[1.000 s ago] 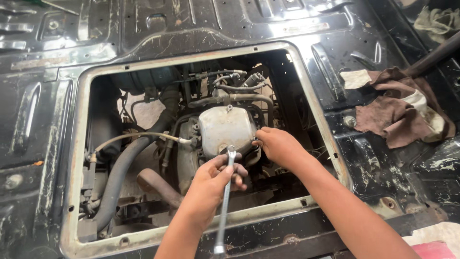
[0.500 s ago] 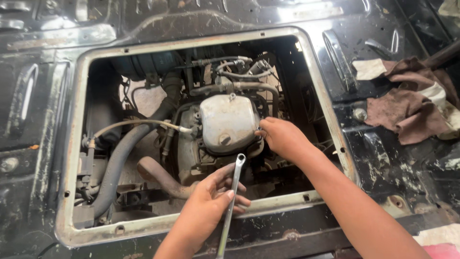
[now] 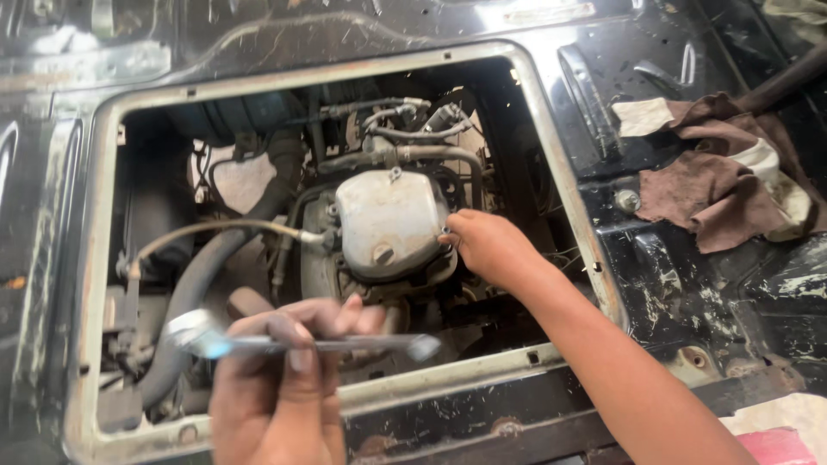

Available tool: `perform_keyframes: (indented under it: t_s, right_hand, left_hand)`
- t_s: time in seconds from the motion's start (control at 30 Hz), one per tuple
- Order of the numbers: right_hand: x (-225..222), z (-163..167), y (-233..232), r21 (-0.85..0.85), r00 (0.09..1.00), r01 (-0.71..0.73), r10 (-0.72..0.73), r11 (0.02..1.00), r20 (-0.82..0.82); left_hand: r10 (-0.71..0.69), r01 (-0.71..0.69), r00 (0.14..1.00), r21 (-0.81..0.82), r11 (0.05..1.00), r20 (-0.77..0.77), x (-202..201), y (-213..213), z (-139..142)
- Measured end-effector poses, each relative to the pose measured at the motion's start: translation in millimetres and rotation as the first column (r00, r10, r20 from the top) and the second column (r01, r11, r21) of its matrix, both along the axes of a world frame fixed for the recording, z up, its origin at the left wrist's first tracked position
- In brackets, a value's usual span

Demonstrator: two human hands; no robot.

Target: The person uses a wrench to tighten bolts on a car engine component, specifically the valve cover. They repeatedly adjust the wrench and apply force to secure the bolts in place.

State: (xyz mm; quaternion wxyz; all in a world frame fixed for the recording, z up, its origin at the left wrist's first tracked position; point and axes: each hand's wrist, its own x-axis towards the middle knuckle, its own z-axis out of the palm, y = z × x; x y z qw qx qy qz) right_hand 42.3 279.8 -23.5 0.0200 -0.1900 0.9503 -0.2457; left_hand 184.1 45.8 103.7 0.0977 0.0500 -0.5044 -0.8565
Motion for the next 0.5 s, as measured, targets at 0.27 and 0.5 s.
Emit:
perform_keyframes:
  t_s: [0.27,0.5]
  right_hand:
    - [-3.7,-1.2,-0.2,-0.013,1.000,0.014,-0.014,1.000,0.022]
    - [-2.3,-6.2,3.2,0.070,0.999,0.011,-0.014,0.997,0.043]
  left_hand:
    - [-0.307,-0.031,0.945,-0.962,0.270,-0.116,8.2,-27.6,5.4]
    - [-0.373,0.012,0.926,-0.992,-0.128,0.060,28.0,-57.9,-37.8]
